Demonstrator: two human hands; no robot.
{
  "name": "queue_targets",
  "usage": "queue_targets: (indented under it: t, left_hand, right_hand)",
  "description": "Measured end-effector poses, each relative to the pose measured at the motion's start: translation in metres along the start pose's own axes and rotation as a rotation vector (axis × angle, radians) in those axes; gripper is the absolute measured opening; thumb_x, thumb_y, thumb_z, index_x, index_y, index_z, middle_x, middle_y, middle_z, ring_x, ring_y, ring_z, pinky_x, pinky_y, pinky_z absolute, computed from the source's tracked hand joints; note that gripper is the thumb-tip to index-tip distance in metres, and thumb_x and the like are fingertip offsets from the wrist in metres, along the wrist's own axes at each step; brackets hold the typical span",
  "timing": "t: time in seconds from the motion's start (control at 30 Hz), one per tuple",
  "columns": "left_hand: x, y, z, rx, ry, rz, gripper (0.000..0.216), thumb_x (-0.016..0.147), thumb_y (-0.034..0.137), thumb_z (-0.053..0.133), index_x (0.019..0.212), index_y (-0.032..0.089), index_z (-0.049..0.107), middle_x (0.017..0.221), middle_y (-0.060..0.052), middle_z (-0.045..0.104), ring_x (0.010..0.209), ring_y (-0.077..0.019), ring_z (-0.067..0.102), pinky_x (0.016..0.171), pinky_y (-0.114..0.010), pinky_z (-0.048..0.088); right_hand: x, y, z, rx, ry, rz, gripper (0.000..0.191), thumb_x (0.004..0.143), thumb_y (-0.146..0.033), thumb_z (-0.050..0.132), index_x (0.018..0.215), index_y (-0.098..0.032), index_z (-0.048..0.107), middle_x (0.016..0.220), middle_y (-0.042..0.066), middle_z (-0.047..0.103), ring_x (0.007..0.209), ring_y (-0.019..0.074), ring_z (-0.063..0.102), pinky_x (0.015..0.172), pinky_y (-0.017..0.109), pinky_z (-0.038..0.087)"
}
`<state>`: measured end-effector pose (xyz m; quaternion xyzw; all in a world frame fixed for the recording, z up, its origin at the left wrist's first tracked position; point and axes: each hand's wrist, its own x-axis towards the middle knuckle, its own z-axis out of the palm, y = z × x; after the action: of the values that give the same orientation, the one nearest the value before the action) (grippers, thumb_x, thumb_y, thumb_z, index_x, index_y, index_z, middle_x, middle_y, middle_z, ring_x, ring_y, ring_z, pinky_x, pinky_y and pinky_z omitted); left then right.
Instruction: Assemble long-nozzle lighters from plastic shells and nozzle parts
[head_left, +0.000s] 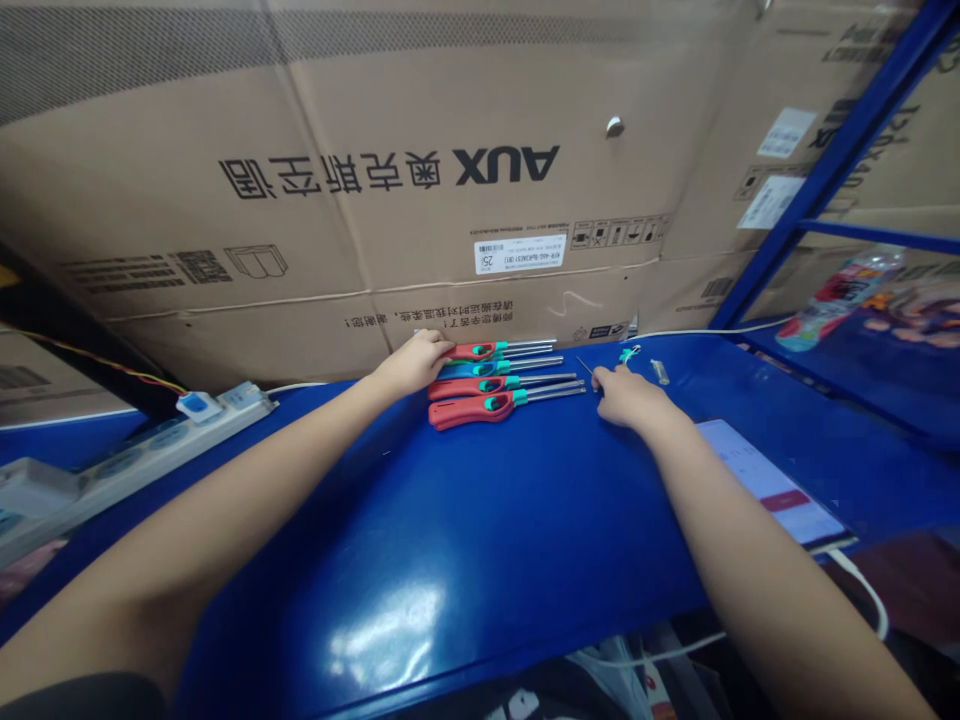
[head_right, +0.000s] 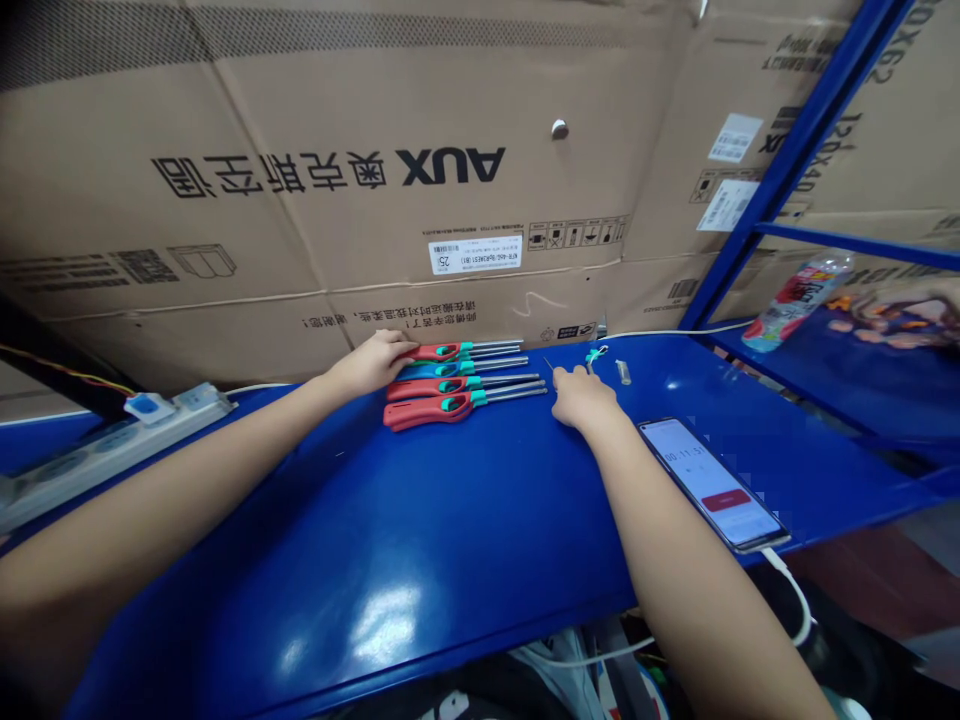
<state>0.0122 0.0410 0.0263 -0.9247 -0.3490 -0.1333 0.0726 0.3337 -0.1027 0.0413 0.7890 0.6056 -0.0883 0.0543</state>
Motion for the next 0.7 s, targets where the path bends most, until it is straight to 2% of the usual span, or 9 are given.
queue_targets:
  t: [0.17,0.33,0.47,0.7]
  left_hand:
    - [-0.003,0.002,-0.002,0.009,-0.006,-0.018,0.035,0.099,0.035,0.062,0.128,0.016,0.059,0.128,-0.011,0.062,0.108,-0.0238,0.065,0.091,-0.045,0.057]
    - [-0.008,0.008,-0.008,0.014,0.031,-0.068,0.021,0.097,0.028,0.057,0.108,0.015,0.07,0.107,-0.012,0.066,0.104,-0.0267,0.064,0.089,-0.04,0.055]
    - [-0.01,0.008,-0.01,-0.007,0.039,-0.074,0.023,0.095,0.027,0.054,0.105,0.016,0.071,0.103,-0.012,0.065,0.102,-0.0273,0.062,0.085,-0.037,0.053]
    - [-0.012,0.004,-0.015,-0.065,0.029,-0.068,0.022,0.093,0.023,0.054,0.104,0.015,0.072,0.104,-0.013,0.067,0.104,-0.0271,0.063,0.097,-0.04,0.051]
  right_hand:
    - [-0.001,-0.001,0.0,-0.001,0.005,0.001,0.039,0.088,-0.013,0.05,0.126,-0.018,0.057,0.125,0.019,0.053,0.117,0.0333,0.059,0.087,0.041,0.05]
    - [-0.002,-0.001,0.0,-0.001,0.018,-0.017,0.036,0.091,-0.018,0.048,0.126,-0.017,0.057,0.128,0.02,0.053,0.121,0.0343,0.058,0.093,0.043,0.049]
    - [-0.001,-0.001,0.001,-0.002,0.03,-0.029,0.035,0.093,-0.021,0.047,0.126,-0.016,0.058,0.129,0.02,0.055,0.124,0.0354,0.055,0.096,0.045,0.048]
    - [0.0,0.0,0.002,-0.001,0.035,-0.036,0.037,0.092,-0.024,0.049,0.128,-0.017,0.058,0.13,0.019,0.055,0.124,0.0354,0.055,0.095,0.045,0.048]
